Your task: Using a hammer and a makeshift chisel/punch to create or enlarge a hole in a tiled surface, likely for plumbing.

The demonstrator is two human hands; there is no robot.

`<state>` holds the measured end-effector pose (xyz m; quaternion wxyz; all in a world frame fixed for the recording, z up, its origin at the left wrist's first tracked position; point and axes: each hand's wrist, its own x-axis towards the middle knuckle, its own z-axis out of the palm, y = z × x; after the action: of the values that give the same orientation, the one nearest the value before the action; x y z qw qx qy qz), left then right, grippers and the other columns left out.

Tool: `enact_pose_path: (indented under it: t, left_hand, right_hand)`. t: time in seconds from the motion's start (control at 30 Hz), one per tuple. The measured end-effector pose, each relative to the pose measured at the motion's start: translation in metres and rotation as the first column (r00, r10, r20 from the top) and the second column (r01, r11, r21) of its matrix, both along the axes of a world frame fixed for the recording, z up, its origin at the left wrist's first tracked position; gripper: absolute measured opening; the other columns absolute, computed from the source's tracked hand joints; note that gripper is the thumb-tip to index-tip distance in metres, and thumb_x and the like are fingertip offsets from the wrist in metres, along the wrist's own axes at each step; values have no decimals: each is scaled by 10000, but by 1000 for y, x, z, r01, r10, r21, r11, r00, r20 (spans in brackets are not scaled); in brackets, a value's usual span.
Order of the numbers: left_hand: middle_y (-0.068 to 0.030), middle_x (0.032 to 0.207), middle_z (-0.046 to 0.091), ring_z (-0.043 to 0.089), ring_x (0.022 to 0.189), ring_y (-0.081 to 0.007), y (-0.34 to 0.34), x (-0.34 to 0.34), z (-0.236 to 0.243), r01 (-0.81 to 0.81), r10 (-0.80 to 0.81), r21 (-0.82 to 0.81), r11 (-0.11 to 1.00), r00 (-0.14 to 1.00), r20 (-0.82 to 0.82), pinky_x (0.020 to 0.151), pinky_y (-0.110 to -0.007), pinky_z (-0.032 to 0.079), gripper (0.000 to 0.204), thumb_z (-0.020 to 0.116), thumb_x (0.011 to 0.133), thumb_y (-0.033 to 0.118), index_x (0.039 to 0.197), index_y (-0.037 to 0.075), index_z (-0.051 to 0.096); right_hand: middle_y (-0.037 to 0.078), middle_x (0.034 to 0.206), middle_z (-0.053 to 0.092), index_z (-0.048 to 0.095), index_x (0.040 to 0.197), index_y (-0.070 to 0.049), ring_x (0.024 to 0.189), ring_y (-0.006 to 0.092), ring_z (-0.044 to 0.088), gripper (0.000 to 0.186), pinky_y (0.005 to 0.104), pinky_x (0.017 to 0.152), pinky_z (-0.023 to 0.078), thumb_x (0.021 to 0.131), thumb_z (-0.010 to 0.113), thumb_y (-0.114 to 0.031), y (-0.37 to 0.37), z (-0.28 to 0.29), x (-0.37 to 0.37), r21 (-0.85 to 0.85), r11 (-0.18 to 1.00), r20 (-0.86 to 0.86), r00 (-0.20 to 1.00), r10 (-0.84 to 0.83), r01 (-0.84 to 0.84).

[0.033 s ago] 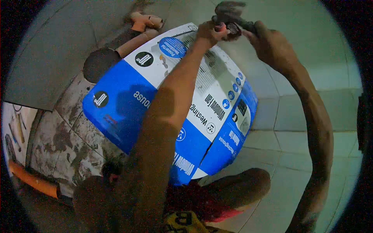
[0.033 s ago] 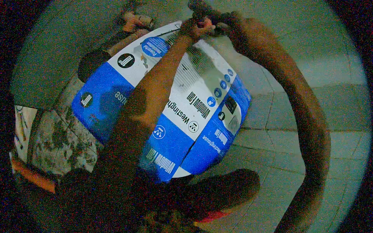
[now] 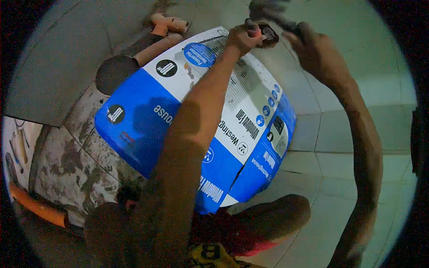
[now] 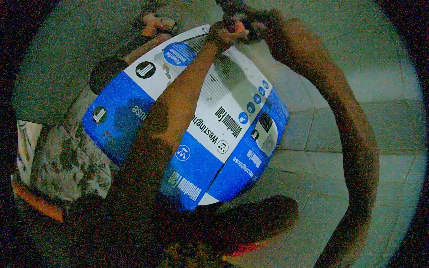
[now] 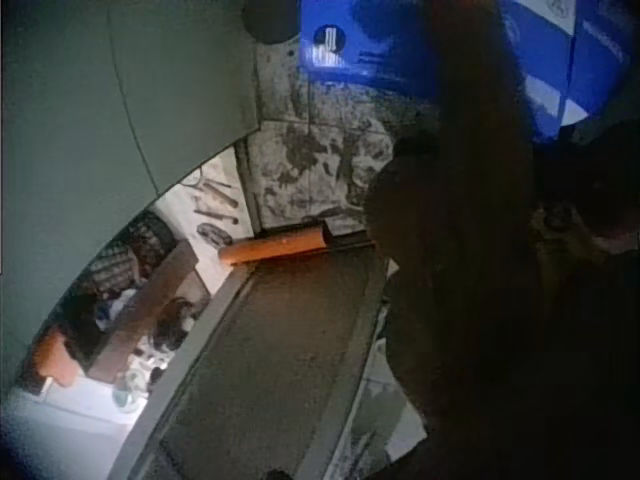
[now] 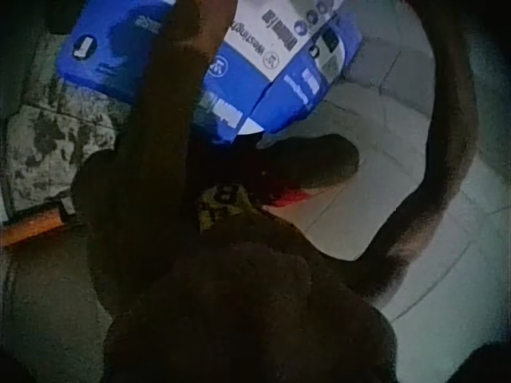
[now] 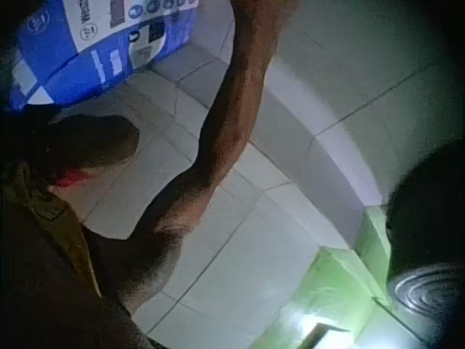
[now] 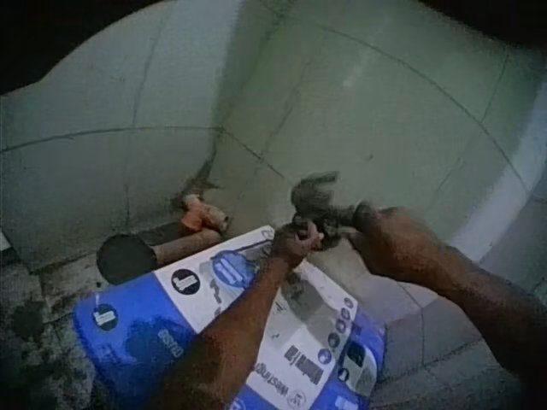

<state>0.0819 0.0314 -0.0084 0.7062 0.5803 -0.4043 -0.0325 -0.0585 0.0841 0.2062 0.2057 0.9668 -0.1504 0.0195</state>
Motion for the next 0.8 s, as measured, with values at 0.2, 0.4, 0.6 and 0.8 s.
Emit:
enact_pose_path:
  t: [0.2,0.4,0.6,0.8]
  left_hand:
    - [-87,731,689,662,696,-229,6,-14,-2,-27,25,-12,1000,987,-161,686,-369,530,272,782,704,321,791,87,676]
    - [-80,723,686,657,657,-227,-12,-9,-12,-132,94,-99,986,943,-321,679,-364,530,292,794,686,328,784,82,672]
    - [-60,684,668,647,641,-223,-17,-19,-16,-154,125,-101,983,962,-244,652,-361,521,257,804,668,305,760,105,670]
    - [-45,655,650,629,608,-234,-22,-16,-19,-170,-53,-427,888,885,-462,629,-357,508,248,805,670,308,718,111,663]
  right_hand:
    - [271,763,615,492,1004,-18,702,468,594,299,512,580,457,945,552,-305,1,2,-5,35,893,292,859,421,-450]
    - [222,781,631,522,1032,-37,711,436,613,262,476,592,469,948,545,-283,1,-9,17,-101,995,-192,980,-45,26]
    - [254,760,615,494,1066,-49,691,436,607,227,481,582,468,944,550,-232,-7,-1,8,-35,833,169,819,549,-552]
    - [287,821,610,498,1066,-51,766,447,608,231,492,598,475,932,568,-225,21,6,34,-135,985,-222,972,78,-110]
